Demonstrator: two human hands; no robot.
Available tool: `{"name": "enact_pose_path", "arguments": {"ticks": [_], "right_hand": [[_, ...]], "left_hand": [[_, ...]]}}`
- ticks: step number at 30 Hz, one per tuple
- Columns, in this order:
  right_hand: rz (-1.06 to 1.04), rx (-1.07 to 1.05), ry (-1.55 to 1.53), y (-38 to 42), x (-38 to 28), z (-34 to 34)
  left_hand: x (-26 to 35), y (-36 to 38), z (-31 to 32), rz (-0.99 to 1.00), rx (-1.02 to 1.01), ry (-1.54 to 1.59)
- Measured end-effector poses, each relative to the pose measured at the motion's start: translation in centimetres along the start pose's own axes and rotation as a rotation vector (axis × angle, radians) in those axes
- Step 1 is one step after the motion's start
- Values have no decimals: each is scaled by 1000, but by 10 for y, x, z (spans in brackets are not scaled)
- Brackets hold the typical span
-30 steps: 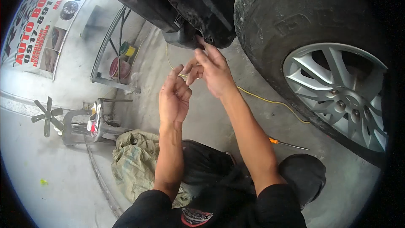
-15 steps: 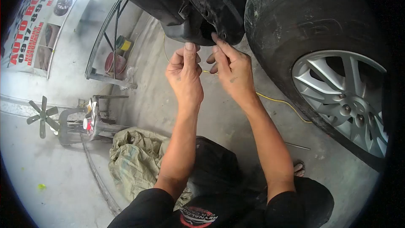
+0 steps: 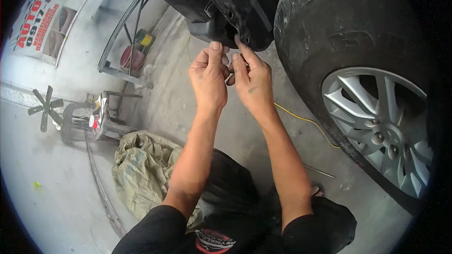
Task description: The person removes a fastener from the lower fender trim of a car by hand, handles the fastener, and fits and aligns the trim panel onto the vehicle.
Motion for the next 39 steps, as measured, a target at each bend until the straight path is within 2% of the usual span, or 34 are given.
{"name": "enact_pose_path", "arguments": {"ticks": [2,5,8,9,12,13,16,19,26,27,30,33,36,37,39], "right_hand": [[-24,-1,4,0,-6,0],[-174,35,-6,-1,-14,0],[-132,-29,-42,-1,-17,8],[-36,-69,-74,-1,-18,6],[32,-154,-142,4,-14,8],[-8,-155,-172,3,-11,9],[-51,-134,-218,1,-10,13],[-58,-146,-168,0,-16,12],[-57,-160,-64,0,-19,6],[-76,-145,-60,1,-19,6],[-131,-85,-36,5,-18,6],[-1,-31,-80,19,-6,-3],[195,-53,-10,30,0,-25],[200,-7,-42,31,7,-32],[186,-75,17,30,9,-41]], "left_hand": [[2,2,1,-6,20,-16],[2,3,4,39,34,-19],[-2,-1,-4,51,38,-13],[-1,-2,-4,48,39,-5],[2,-1,-4,54,64,-6],[1,-1,-6,33,21,40],[0,-3,-6,51,55,36],[-3,-2,-4,62,3,12],[-5,2,2,-6,70,141],[-5,3,4,-28,87,147],[-9,6,-2,-91,-28,33],[-20,13,-18,-488,-107,344],[-34,23,-39,-759,-257,662],[-34,26,-42,-796,-368,775],[-28,33,-39,-811,-358,701]]}}
Point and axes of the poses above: each hand's wrist, its own y-axis away from the middle knuckle, its own z-axis out of the palm, x = y × z, the point moved 5 cm from there along -y, towards the middle knuckle, and after that the axes turned 2 degrees about -y, right-handed, at the moved point
